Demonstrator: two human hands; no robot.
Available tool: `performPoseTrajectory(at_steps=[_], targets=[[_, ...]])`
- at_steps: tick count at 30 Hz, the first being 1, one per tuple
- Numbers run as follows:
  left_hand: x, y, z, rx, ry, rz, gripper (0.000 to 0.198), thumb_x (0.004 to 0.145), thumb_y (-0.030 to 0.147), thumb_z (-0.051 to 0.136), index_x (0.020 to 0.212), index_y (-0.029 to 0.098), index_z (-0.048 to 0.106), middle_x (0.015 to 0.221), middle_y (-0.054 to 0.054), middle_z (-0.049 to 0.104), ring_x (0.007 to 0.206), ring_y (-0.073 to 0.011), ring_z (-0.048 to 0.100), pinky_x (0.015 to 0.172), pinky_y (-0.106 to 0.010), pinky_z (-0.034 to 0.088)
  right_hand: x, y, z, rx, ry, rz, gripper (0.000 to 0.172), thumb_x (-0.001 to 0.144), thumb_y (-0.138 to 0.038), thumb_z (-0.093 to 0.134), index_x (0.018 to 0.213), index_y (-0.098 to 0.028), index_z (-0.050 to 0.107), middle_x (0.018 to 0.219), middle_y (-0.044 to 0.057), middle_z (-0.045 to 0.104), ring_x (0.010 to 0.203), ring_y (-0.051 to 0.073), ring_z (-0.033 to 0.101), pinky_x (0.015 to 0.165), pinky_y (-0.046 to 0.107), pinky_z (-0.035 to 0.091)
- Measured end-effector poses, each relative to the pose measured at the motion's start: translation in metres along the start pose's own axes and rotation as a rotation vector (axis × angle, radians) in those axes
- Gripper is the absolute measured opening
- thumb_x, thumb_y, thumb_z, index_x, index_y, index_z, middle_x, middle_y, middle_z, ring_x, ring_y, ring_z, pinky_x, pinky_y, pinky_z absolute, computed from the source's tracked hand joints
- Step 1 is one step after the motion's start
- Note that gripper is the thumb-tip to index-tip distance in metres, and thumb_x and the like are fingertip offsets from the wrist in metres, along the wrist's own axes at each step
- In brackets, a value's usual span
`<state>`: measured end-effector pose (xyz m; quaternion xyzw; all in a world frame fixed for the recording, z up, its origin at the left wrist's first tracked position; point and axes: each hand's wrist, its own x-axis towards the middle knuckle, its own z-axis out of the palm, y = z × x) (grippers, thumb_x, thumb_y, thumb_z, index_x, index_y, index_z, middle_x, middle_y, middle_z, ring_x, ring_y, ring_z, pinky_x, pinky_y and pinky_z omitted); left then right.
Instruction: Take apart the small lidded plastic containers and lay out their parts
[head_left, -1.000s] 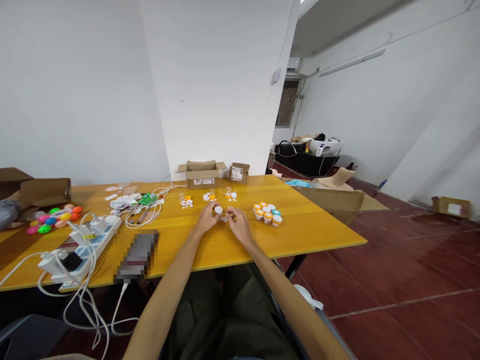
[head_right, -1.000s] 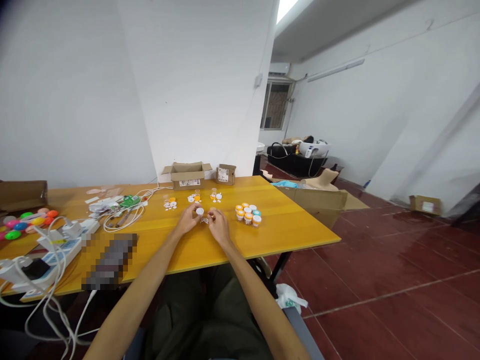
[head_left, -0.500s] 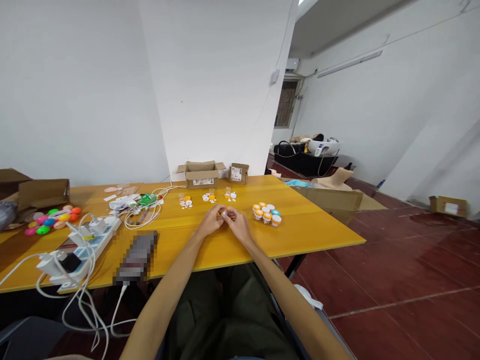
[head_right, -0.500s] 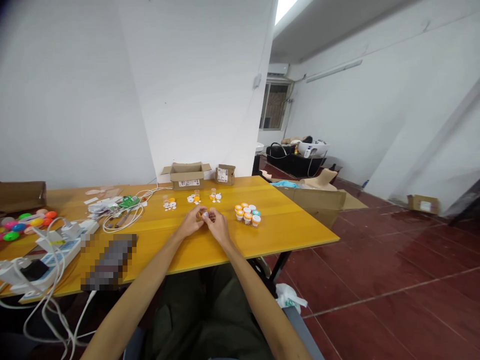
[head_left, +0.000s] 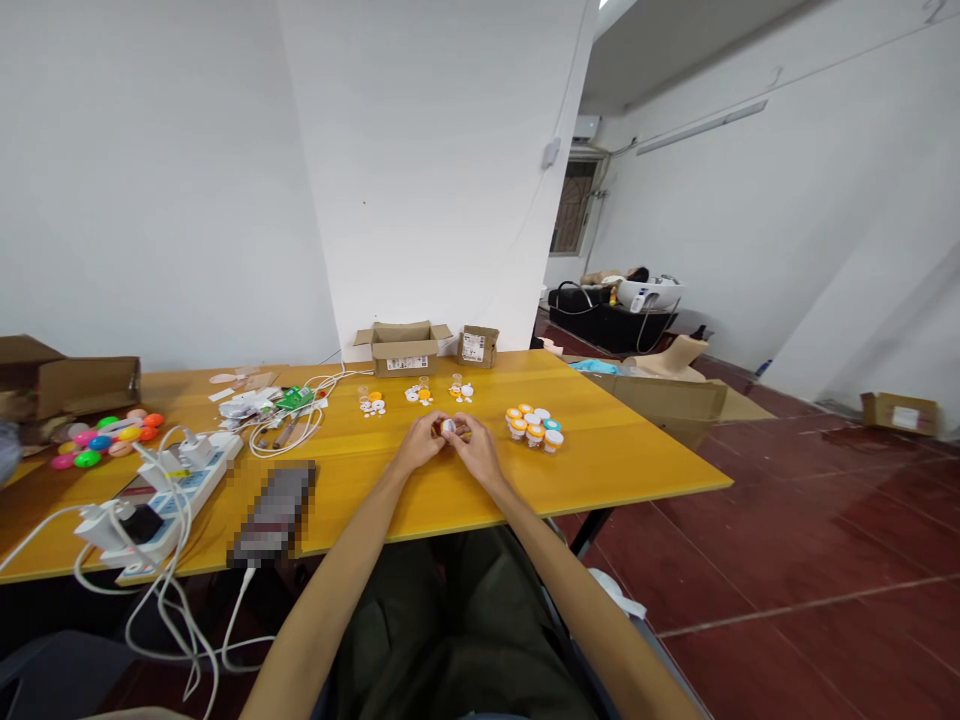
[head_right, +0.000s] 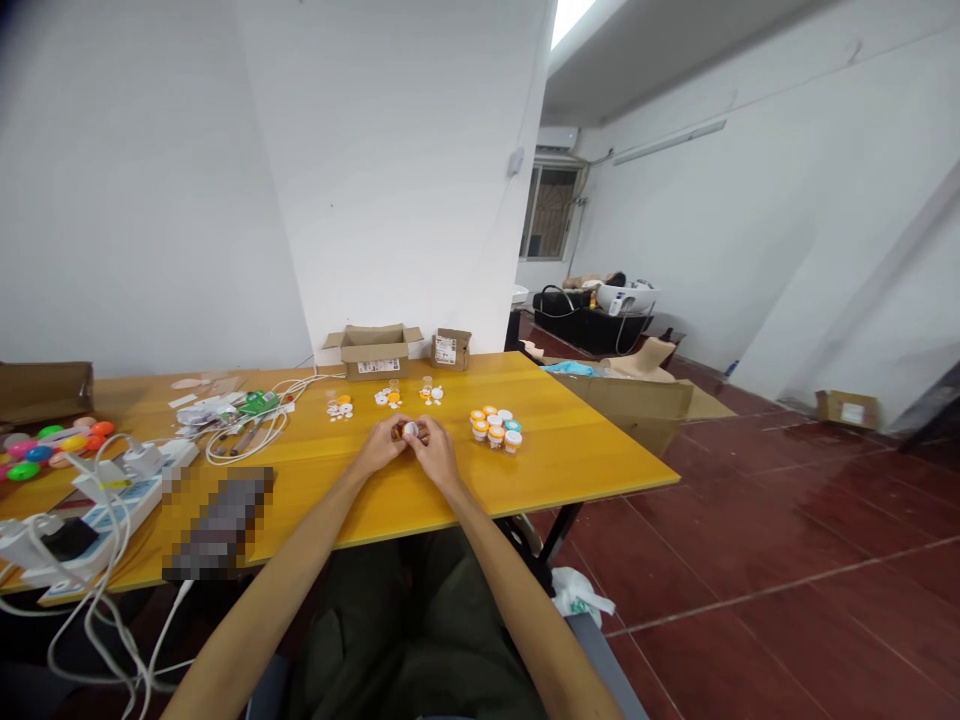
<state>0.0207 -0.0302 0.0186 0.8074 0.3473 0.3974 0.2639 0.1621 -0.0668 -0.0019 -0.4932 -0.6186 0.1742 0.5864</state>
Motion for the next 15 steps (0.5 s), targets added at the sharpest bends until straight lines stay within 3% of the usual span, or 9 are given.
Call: performPoseTrajectory(at_steps=[15], targets=[[0.004, -0.013, 0.004, -0.235, 0.006, -0.038, 0.022, 0.073, 0.018, 0.068, 0.095, 0.018, 0.069, 0.084, -0.002, 0.072, 0.075, -0.0154, 0.065, 0.073, -0.027, 0.053, 0.000, 0.005, 0.001, 0.015, 0.068, -0.057, 0.014, 0.080, -0.035, 0.066, 0.088, -0.023, 0.066, 0.087, 0.005, 0.073, 0.079, 0.022, 0.069, 0.073, 0.036, 0.058]])
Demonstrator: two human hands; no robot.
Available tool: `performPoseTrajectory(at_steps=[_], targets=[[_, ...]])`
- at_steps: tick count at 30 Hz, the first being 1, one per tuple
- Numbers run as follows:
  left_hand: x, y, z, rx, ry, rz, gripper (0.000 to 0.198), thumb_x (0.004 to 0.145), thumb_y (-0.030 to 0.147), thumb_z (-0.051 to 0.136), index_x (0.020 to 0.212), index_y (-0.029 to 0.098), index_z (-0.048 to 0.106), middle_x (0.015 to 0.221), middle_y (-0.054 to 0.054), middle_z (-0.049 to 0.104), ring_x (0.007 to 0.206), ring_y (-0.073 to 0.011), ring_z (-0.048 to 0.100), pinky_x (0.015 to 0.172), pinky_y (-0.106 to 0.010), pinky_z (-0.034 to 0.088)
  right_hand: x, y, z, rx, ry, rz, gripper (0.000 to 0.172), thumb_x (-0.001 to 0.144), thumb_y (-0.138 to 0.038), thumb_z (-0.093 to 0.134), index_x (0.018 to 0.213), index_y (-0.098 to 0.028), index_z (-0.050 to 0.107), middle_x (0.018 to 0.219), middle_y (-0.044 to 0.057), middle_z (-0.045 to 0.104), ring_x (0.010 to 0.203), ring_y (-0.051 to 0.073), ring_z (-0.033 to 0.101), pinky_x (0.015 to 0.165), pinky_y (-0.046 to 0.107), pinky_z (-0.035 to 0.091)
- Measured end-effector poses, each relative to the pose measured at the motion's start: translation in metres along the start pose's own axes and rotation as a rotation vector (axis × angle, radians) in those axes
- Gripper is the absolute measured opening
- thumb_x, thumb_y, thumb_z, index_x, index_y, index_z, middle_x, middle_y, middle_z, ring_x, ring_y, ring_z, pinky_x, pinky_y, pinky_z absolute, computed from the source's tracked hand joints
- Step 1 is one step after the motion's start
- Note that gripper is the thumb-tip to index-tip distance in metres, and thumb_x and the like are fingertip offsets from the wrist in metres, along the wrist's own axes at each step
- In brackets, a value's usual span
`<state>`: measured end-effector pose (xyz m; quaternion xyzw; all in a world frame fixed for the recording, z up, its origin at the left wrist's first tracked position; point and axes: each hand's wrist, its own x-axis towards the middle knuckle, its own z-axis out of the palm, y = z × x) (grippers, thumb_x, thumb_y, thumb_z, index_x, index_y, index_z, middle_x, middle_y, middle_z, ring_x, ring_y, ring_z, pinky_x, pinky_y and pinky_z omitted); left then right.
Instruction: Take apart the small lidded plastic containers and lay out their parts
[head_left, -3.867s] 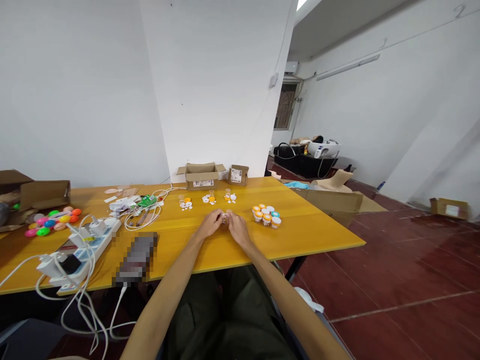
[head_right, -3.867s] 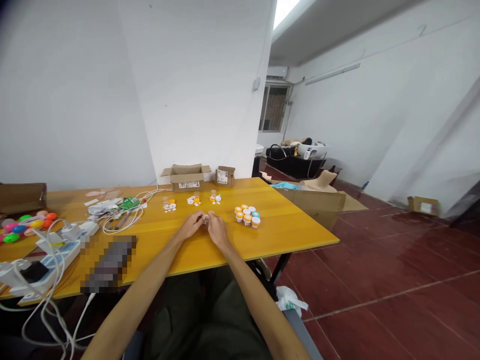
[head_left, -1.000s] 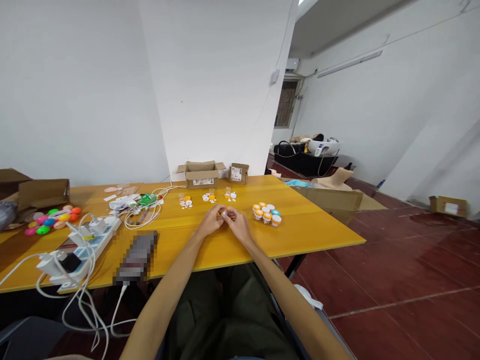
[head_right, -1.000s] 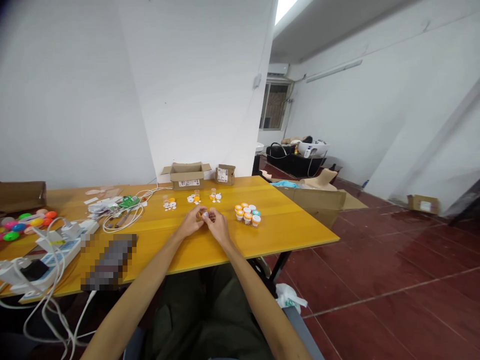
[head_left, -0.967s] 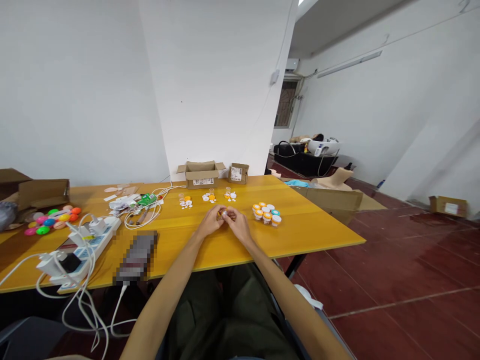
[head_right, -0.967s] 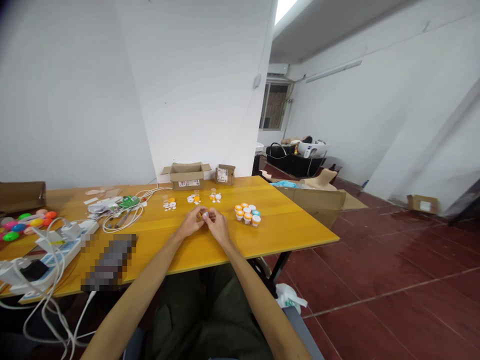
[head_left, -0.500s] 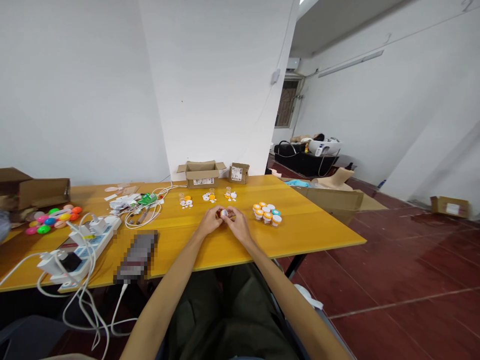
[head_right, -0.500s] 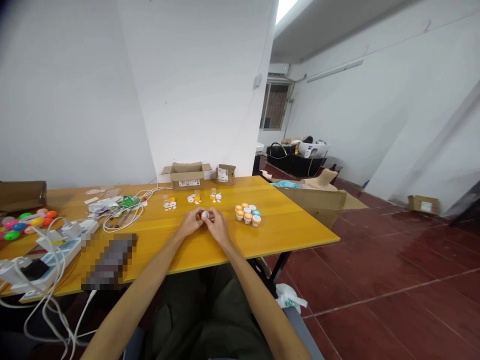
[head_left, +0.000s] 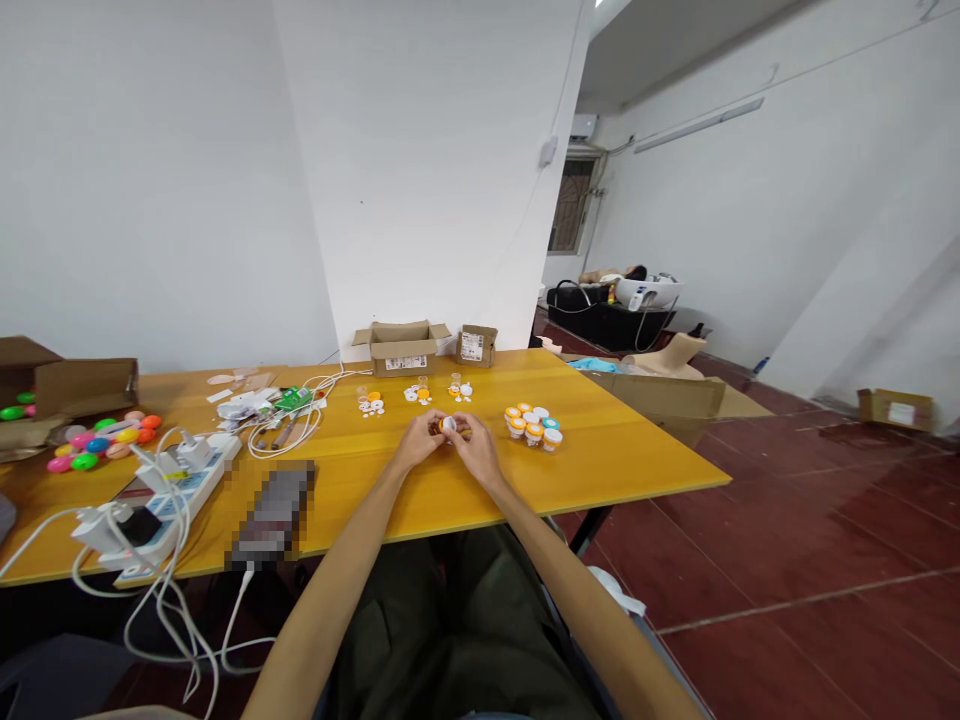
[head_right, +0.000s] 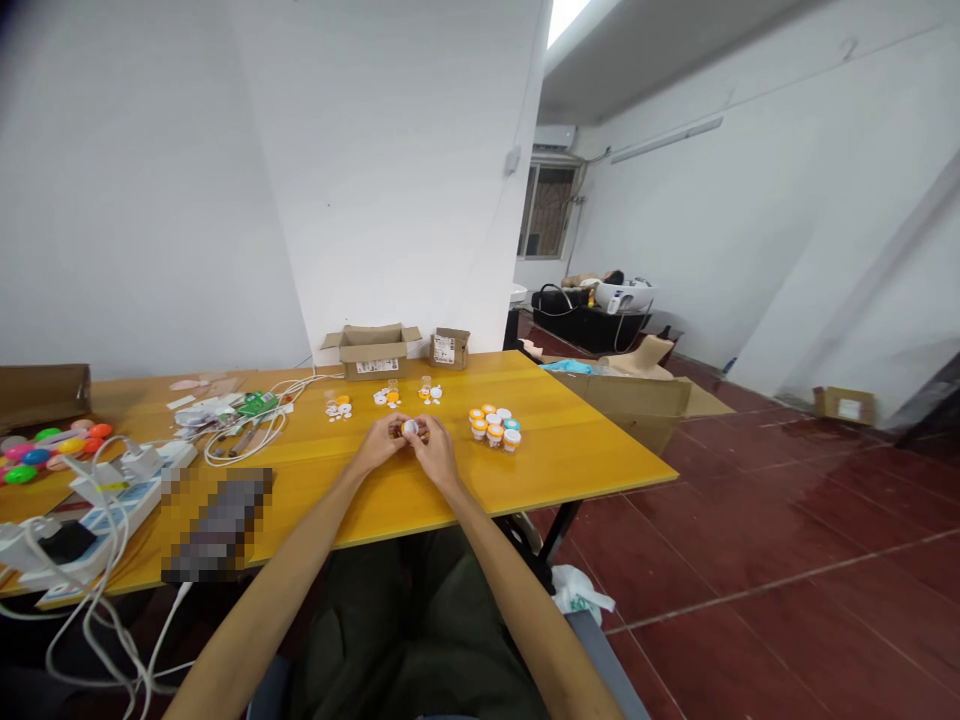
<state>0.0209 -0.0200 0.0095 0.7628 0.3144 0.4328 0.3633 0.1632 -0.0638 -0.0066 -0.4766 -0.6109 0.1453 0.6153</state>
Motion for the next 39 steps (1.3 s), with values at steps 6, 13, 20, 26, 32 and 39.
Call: performPoseTrajectory(at_steps=[6, 13, 20, 26, 32, 39], targets=[[0.001, 0.001, -0.001, 0.011, -0.003, -0.018, 0.022, 0.075, 0.028, 0.073, 0.094, 0.018, 0.069, 0.085, -0.002, 0.072, 0.077, -0.0159, 0.065, 0.073, -0.027, 0.053, 0.000, 0.000, 0.000, 0.052, 0.019, 0.025, 0.017, 0.081, -0.034, 0.065, 0.092, -0.022, 0.066, 0.090, 0.006, 0.073, 0.077, 0.021, 0.069, 0.072, 0.035, 0.059], [0.002, 0.002, -0.002, -0.015, 0.061, -0.002, 0.025, 0.071, 0.029, 0.078, 0.091, 0.019, 0.068, 0.085, -0.002, 0.073, 0.078, -0.0170, 0.067, 0.072, -0.027, 0.054, 0.000, 0.002, 0.001, 0.052, 0.044, -0.005, 0.017, 0.084, -0.034, 0.060, 0.096, -0.023, 0.066, 0.093, 0.007, 0.074, 0.080, 0.021, 0.069, 0.072, 0.034, 0.059], [0.009, -0.006, -0.013, -0.033, 0.284, -0.003, 0.024, 0.068, 0.021, 0.075, 0.092, 0.019, 0.069, 0.085, -0.001, 0.073, 0.080, -0.0178, 0.068, 0.073, -0.028, 0.053, -0.003, -0.002, 0.001, -0.056, -0.002, -0.044, 0.014, 0.087, -0.034, 0.057, 0.095, -0.023, 0.061, 0.089, 0.005, 0.071, 0.076, 0.020, 0.066, 0.066, 0.031, 0.054], [0.012, 0.003, -0.023, -0.080, 0.429, 0.015, 0.025, 0.068, 0.021, 0.074, 0.093, 0.021, 0.069, 0.095, -0.004, 0.075, 0.087, -0.0196, 0.069, 0.071, -0.027, 0.050, -0.005, -0.007, 0.003, -0.339, -0.191, -0.257, 0.009, 0.093, -0.025, 0.053, 0.091, -0.023, 0.061, 0.091, 0.004, 0.068, 0.081, 0.019, 0.062, 0.076, 0.032, 0.048], [0.009, 0.013, -0.025, -0.043, 0.461, 0.049, 0.024, 0.071, 0.024, 0.071, 0.095, 0.022, 0.070, 0.098, -0.002, 0.075, 0.089, -0.0190, 0.068, 0.067, -0.026, 0.048, -0.005, -0.010, 0.024, -0.666, -0.373, -0.428, 0.012, 0.091, -0.016, 0.056, 0.091, -0.022, 0.066, 0.091, 0.007, 0.070, 0.093, 0.023, 0.056, 0.084, 0.036, 0.040], [0.007, 0.014, -0.028, 0.029, 0.397, 0.017, 0.027, 0.077, 0.023, 0.066, 0.103, 0.023, 0.068, 0.109, -0.004, 0.073, 0.101, -0.0204, 0.067, 0.074, -0.027, 0.049, -0.001, -0.015, 0.050, -0.743, -0.407, -0.451, 0.017, 0.091, -0.016, 0.055, 0.090, -0.024, 0.070, 0.091, 0.009, 0.071, 0.091, 0.025, 0.054, 0.080, 0.037, 0.037]])
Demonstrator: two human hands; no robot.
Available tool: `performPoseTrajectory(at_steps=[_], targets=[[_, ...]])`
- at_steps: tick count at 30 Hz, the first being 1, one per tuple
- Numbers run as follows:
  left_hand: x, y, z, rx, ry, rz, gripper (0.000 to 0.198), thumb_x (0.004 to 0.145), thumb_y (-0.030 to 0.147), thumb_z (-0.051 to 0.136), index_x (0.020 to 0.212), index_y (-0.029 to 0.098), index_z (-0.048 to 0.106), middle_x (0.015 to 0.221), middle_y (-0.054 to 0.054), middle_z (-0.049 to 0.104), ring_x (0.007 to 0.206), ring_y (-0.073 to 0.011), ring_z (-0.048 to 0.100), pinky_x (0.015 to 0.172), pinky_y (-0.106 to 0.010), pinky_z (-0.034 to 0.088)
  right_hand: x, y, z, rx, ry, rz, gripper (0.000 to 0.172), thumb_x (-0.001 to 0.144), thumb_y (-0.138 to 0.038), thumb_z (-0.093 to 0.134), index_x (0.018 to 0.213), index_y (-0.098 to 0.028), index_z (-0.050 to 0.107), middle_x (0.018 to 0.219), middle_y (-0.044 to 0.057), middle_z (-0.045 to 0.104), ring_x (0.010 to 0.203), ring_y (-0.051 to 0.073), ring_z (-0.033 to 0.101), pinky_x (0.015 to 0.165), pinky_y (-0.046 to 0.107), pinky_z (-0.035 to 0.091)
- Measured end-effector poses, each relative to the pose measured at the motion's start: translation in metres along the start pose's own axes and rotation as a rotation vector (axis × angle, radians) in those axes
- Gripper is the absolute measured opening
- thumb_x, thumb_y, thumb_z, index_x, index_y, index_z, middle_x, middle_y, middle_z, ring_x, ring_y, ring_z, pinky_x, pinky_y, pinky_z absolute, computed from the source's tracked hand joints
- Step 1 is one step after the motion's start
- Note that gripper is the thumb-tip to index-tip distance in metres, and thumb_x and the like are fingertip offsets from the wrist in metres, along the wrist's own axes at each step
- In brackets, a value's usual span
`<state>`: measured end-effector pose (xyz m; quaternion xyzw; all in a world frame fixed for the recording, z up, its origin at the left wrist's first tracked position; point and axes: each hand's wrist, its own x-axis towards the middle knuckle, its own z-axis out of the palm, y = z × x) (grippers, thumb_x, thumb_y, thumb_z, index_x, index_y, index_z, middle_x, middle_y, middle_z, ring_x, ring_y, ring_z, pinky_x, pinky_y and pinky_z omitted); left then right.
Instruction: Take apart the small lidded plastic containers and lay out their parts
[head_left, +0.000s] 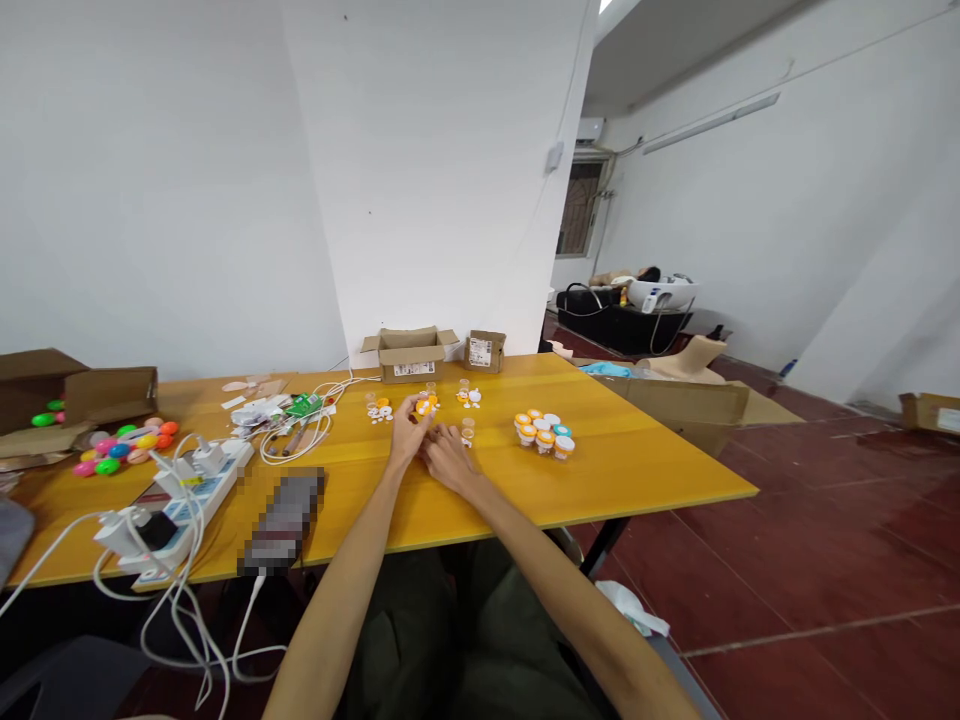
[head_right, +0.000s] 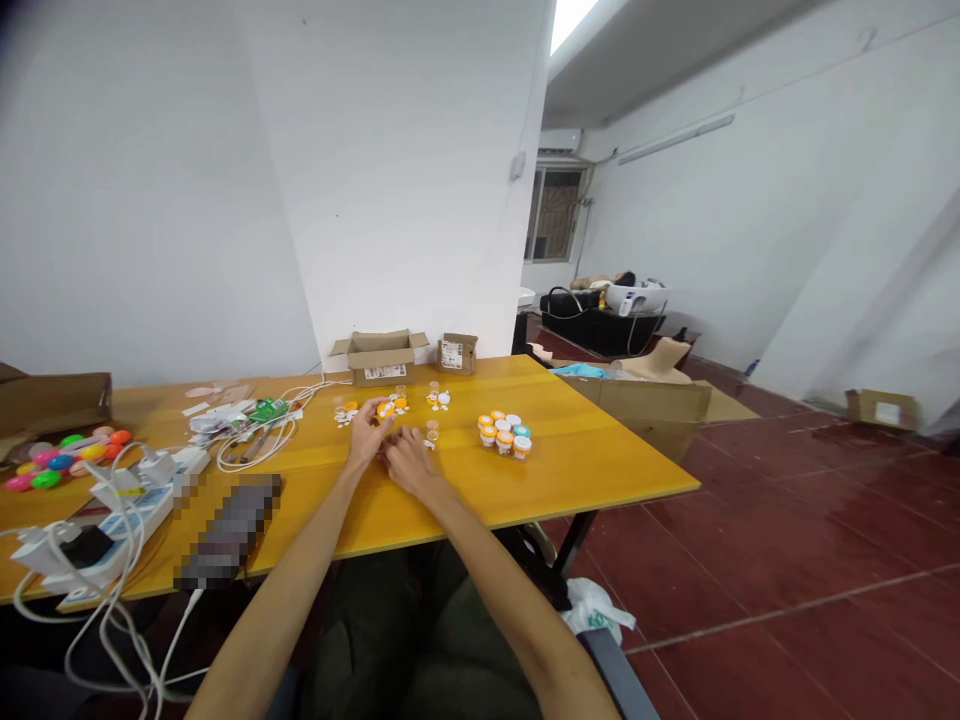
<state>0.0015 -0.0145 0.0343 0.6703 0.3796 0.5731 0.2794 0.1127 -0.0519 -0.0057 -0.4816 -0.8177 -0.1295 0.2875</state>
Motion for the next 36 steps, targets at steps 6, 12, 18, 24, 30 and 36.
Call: performPoseTrajectory(at_steps=[6, 12, 18, 24, 30, 36], targets=[[-0.002, 0.002, -0.001, 0.019, -0.003, 0.004, 0.028, 0.077, 0.020, 0.064, 0.104, 0.023, 0.068, 0.107, -0.003, 0.074, 0.099, -0.0203, 0.067, 0.073, -0.027, 0.049, -0.007, 0.003, -0.012, 0.023, 0.116, 0.050, 0.024, 0.091, -0.018, 0.052, 0.102, -0.027, 0.070, 0.101, 0.009, 0.068, 0.095, 0.028, 0.052, 0.085, 0.041, 0.037], [-0.004, 0.004, 0.004, 0.036, -0.079, -0.008, 0.029, 0.073, 0.013, 0.064, 0.099, 0.022, 0.070, 0.104, -0.002, 0.075, 0.091, -0.0193, 0.067, 0.074, -0.028, 0.050, -0.013, 0.017, -0.024, 0.040, 0.296, 0.188, 0.025, 0.095, -0.018, 0.046, 0.097, -0.025, 0.069, 0.098, 0.009, 0.067, 0.093, 0.027, 0.053, 0.082, 0.038, 0.037], [-0.009, 0.002, 0.009, 0.095, -0.215, 0.075, 0.032, 0.069, 0.009, 0.064, 0.096, 0.022, 0.073, 0.095, -0.001, 0.075, 0.087, -0.0194, 0.066, 0.082, -0.031, 0.052, -0.014, 0.026, -0.024, 0.048, 0.357, 0.190, 0.026, 0.097, -0.017, 0.045, 0.101, -0.025, 0.069, 0.101, 0.009, 0.065, 0.092, 0.025, 0.055, 0.078, 0.035, 0.038], [-0.012, -0.003, 0.010, 0.133, -0.287, 0.073, 0.037, 0.069, 0.010, 0.061, 0.102, 0.022, 0.074, 0.098, -0.002, 0.076, 0.093, -0.0203, 0.065, 0.089, -0.034, 0.052, -0.015, 0.029, -0.021, 0.032, 0.304, 0.218, 0.026, 0.096, -0.016, 0.046, 0.101, -0.025, 0.070, 0.103, 0.010, 0.064, 0.094, 0.025, 0.056, 0.079, 0.035, 0.039], [-0.011, -0.010, 0.011, 0.121, -0.277, 0.084, 0.033, 0.067, 0.012, 0.063, 0.096, 0.023, 0.075, 0.095, -0.002, 0.076, 0.091, -0.0203, 0.066, 0.090, -0.035, 0.053, -0.016, 0.032, -0.017, 0.025, 0.293, 0.192, 0.027, 0.095, -0.017, 0.047, 0.104, -0.027, 0.070, 0.105, 0.010, 0.063, 0.094, 0.026, 0.055, 0.082, 0.036, 0.040], [-0.012, -0.009, 0.012, 0.123, -0.312, 0.092, 0.038, 0.065, 0.010, 0.060, 0.098, 0.023, 0.075, 0.099, -0.001, 0.076, 0.096, -0.0205, 0.066, 0.095, -0.035, 0.052, -0.015, 0.032, -0.015, 0.004, 0.302, 0.195, 0.028, 0.092, -0.011, 0.047, 0.097, -0.026, 0.071, 0.104, 0.010, 0.064, 0.093, 0.025, 0.055, 0.080, 0.036, 0.041]])
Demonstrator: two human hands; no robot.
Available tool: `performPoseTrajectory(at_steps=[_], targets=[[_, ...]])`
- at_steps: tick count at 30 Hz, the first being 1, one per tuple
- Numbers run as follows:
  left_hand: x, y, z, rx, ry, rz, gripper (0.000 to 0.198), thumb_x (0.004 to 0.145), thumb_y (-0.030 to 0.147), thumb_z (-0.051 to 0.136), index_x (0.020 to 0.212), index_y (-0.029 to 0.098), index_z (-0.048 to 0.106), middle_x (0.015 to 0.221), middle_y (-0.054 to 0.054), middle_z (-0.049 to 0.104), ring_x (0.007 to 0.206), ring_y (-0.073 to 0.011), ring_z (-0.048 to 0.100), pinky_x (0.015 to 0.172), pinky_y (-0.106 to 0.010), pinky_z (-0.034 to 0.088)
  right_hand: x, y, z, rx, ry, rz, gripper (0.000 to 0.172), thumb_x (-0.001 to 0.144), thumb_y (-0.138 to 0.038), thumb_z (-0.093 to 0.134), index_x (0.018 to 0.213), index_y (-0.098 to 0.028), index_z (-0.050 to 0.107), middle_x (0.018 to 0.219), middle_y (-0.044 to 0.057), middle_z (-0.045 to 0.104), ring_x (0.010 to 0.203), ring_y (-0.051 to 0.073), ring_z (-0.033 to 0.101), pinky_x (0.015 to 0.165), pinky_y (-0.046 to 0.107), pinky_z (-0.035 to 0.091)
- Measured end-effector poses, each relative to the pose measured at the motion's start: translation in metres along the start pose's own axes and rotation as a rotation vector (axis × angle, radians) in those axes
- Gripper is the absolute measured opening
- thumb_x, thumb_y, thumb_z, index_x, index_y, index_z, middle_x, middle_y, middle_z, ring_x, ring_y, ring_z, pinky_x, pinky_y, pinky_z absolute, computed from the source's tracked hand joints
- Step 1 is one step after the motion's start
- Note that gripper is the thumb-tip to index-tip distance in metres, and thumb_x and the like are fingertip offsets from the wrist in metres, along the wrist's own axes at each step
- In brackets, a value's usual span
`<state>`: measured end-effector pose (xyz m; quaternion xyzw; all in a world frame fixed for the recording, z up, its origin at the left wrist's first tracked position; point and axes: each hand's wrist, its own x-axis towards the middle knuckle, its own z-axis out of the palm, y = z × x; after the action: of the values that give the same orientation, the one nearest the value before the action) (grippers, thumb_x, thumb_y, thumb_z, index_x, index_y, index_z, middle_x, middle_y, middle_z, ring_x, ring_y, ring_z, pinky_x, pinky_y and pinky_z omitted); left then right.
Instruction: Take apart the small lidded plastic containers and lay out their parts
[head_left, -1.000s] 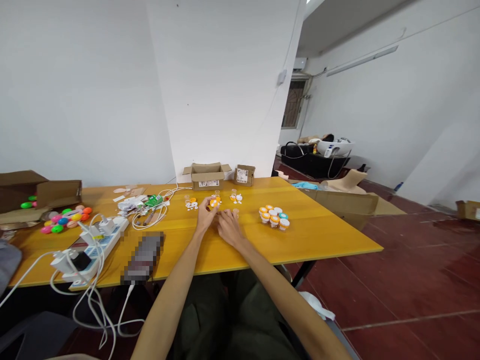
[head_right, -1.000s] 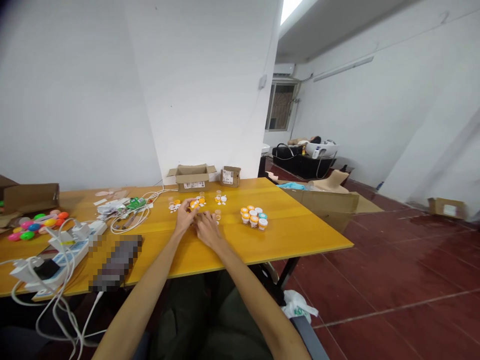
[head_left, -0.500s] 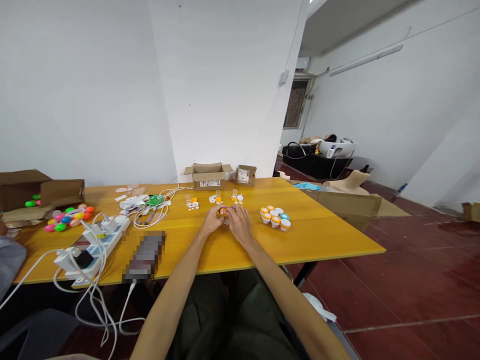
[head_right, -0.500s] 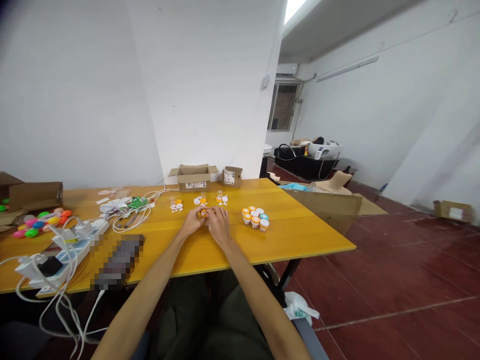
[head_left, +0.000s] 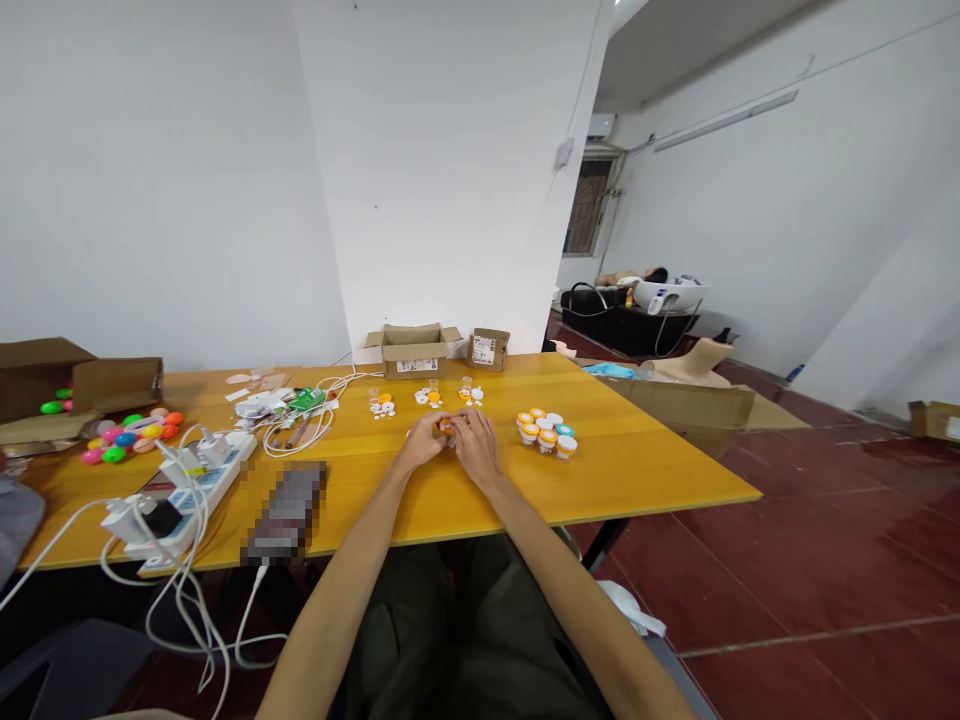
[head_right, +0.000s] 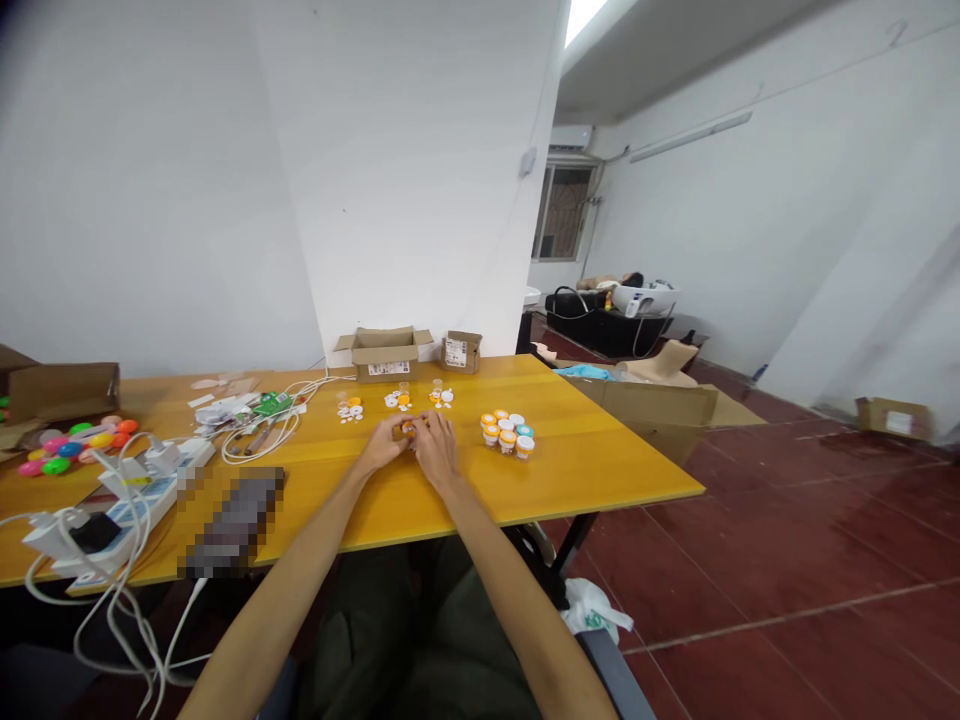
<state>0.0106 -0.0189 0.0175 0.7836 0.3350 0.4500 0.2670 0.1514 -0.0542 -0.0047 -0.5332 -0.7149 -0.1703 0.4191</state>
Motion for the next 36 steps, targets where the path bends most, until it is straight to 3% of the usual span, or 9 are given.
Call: performPoseTrajectory(at_steps=[14, 25, 31, 36], targets=[[0.000, -0.002, 0.000, 0.065, 0.008, 0.019, 0.033, 0.065, 0.008, 0.061, 0.091, 0.024, 0.075, 0.086, -0.001, 0.073, 0.088, -0.0211, 0.064, 0.089, -0.035, 0.053, 0.000, 0.002, 0.005, 0.027, -0.003, -0.034, 0.027, 0.090, -0.007, 0.049, 0.094, -0.025, 0.069, 0.102, 0.009, 0.064, 0.093, 0.024, 0.057, 0.081, 0.035, 0.045], [-0.002, 0.004, -0.002, 0.120, -0.018, 0.033, 0.035, 0.067, 0.008, 0.060, 0.096, 0.023, 0.074, 0.088, -0.002, 0.071, 0.089, -0.0206, 0.061, 0.089, -0.034, 0.050, 0.000, -0.002, 0.002, 0.033, -0.028, -0.014, 0.029, 0.092, -0.007, 0.045, 0.094, -0.024, 0.069, 0.101, 0.009, 0.064, 0.093, 0.024, 0.057, 0.082, 0.036, 0.046], [-0.005, -0.002, -0.008, 0.187, -0.025, 0.057, 0.032, 0.071, 0.008, 0.061, 0.098, 0.021, 0.073, 0.090, -0.003, 0.068, 0.090, -0.0203, 0.059, 0.090, -0.035, 0.047, -0.001, -0.003, 0.003, 0.081, -0.051, -0.083, 0.026, 0.092, -0.007, 0.048, 0.097, -0.023, 0.067, 0.104, 0.010, 0.062, 0.096, 0.024, 0.057, 0.086, 0.036, 0.047], [-0.016, -0.001, -0.022, 0.328, -0.103, -0.032, 0.030, 0.076, 0.014, 0.064, 0.103, 0.024, 0.073, 0.093, -0.003, 0.068, 0.095, -0.0221, 0.057, 0.091, -0.037, 0.044, -0.002, -0.005, 0.002, 0.150, -0.090, -0.183, 0.026, 0.092, -0.006, 0.049, 0.101, -0.024, 0.066, 0.106, 0.009, 0.061, 0.097, 0.023, 0.057, 0.088, 0.037, 0.047]])
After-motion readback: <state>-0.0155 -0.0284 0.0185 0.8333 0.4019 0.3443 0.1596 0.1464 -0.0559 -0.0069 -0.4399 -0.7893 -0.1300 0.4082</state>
